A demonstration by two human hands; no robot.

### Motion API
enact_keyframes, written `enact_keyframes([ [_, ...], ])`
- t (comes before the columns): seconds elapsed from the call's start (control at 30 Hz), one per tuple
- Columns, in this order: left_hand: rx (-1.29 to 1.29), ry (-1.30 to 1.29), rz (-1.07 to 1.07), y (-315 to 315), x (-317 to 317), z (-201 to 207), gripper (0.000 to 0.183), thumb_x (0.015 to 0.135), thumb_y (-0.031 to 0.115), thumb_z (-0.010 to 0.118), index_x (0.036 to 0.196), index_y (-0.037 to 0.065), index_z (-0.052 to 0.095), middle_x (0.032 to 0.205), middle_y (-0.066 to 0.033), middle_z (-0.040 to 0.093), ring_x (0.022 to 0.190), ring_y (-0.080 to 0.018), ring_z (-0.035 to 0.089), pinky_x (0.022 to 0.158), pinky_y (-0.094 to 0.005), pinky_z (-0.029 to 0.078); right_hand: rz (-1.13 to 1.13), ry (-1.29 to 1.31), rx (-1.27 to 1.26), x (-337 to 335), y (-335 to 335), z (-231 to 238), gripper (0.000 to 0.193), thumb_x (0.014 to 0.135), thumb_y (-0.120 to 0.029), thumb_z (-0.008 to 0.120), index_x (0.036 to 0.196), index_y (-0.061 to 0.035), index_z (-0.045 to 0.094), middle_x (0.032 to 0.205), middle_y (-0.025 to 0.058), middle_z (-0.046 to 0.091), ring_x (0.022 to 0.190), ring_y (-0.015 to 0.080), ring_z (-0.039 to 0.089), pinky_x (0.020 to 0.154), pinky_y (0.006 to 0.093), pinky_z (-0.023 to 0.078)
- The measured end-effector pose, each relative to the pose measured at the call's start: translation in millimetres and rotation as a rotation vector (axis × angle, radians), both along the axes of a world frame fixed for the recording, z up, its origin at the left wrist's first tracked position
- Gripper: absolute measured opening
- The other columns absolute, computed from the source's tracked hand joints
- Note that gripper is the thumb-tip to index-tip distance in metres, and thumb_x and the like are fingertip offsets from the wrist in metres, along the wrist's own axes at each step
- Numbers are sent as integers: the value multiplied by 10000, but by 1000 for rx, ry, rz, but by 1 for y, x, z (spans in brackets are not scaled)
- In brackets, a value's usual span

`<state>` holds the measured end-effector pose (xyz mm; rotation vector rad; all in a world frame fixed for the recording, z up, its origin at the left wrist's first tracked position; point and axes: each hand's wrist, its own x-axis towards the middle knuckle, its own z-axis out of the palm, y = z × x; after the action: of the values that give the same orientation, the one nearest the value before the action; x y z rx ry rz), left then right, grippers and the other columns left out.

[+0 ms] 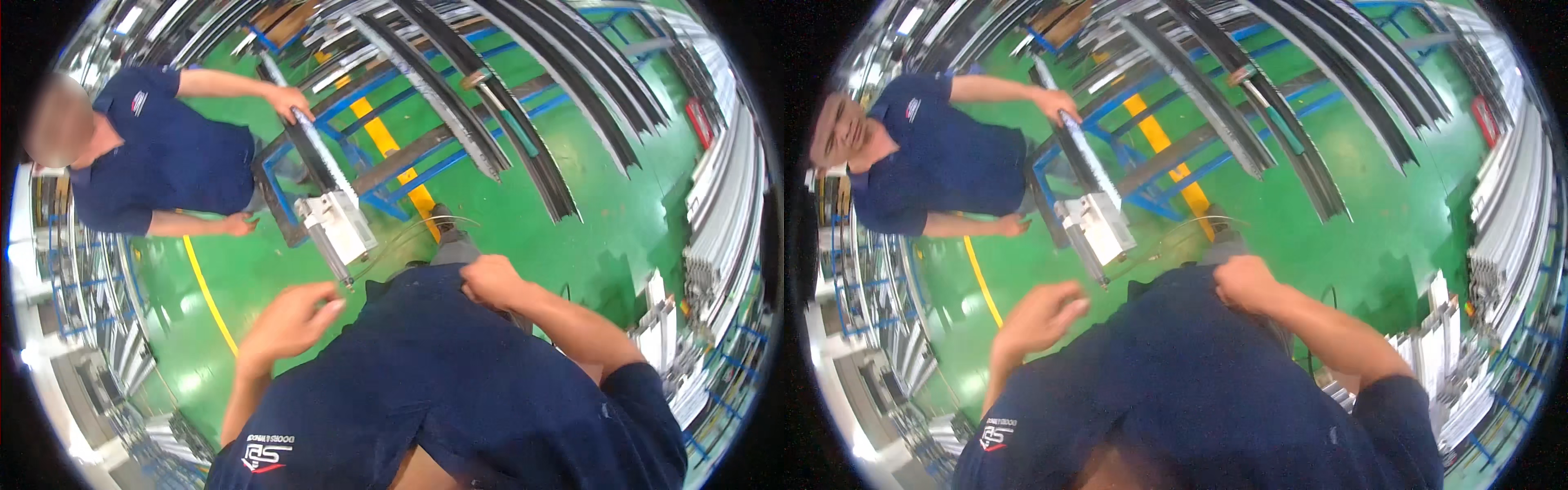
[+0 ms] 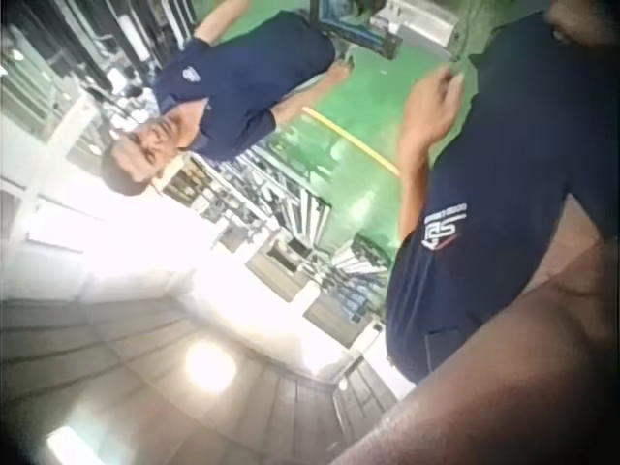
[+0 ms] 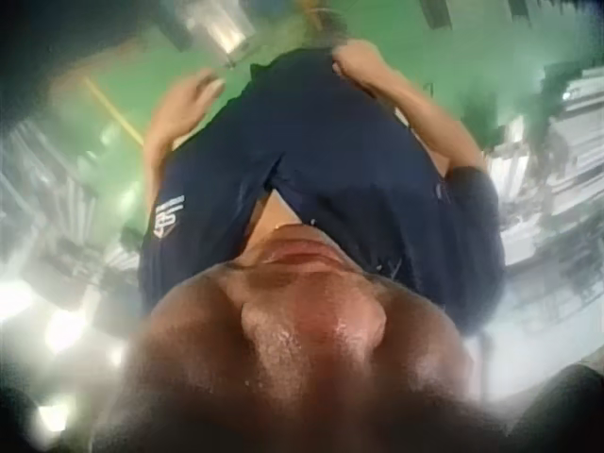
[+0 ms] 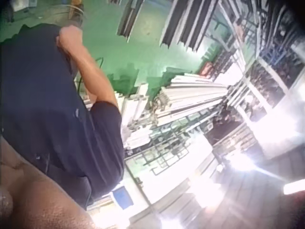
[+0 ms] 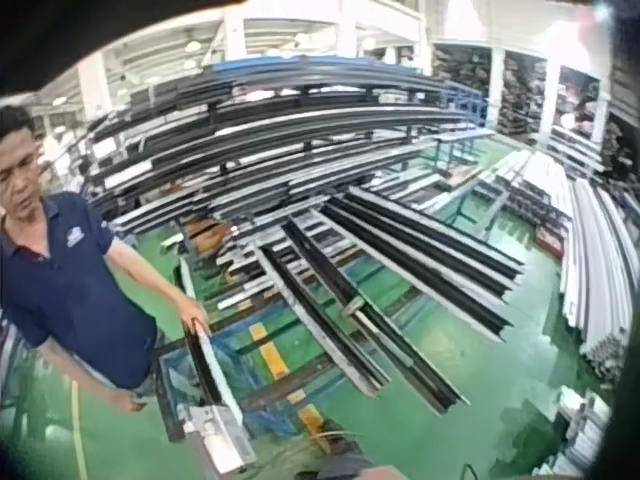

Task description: The person uses a pneumatic crimping tool and a hammer to assemble long metal window frame profiles. They position the profiles on a jig, apply the crimping tool to secure joints, and tap the tool with a hammer to ensure proper engagement. A coworker assists by holding and aligning the profiles during the process.

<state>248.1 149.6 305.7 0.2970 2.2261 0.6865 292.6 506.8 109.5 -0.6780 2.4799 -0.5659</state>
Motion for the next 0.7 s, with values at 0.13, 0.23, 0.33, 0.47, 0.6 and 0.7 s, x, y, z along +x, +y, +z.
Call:
enact_keyframes([
  [0.13,294,8,-259,92,-32,-76,247,1019,249,642,1100,16,663,1018,-214,724,984,-423,695,863,-496,539,61,6,60,-23,-33,21,205,829,-263,729,833,-67,791,819,163,776,770,340,785,699,490,615],
  [0.23,229,-172,-459,113,-17,-152,293,1024,225,643,1250,39,643,1189,-209,726,1117,-374,698,976,-444,533,31,-5,-36,-10,-27,31,249,901,-299,729,895,-56,776,850,155,782,832,379,772,751,476,606],
  [0.33,173,-309,-549,143,-18,-186,334,1023,278,672,1247,31,666,1236,-207,737,1144,-356,703,958,-439,542,-338,-327,-506,6,49,63,370,976,-362,759,1101,-18,706,1048,162,787,954,384,763,853,445,597],
  [0.47,132,-256,-644,172,-25,-191,337,1003,357,715,1102,37,688,1097,-144,750,1062,-351,710,892,-480,551,-799,-367,15,136,136,25,742,1021,-593,652,1407,36,580,1484,281,578,1249,357,668,1024,464,556],
  [0.6,221,18,-813,198,-32,-185,300,1008,345,702,1018,49,653,983,-145,707,1005,-390,687,871,-511,535,-1347,-1149,-422,244,134,22,863,1052,-665,550,1542,41,466,1593,287,482,1343,422,592,1149,476,490],
  [0.7,234,86,-898,215,-27,-189,249,1029,306,664,995,60,645,962,-157,691,1002,-403,674,865,-520,526,-1323,-403,-231,232,105,-20,800,1069,-610,563,1514,50,485,1510,310,561,1262,445,646,1116,479,504],
])
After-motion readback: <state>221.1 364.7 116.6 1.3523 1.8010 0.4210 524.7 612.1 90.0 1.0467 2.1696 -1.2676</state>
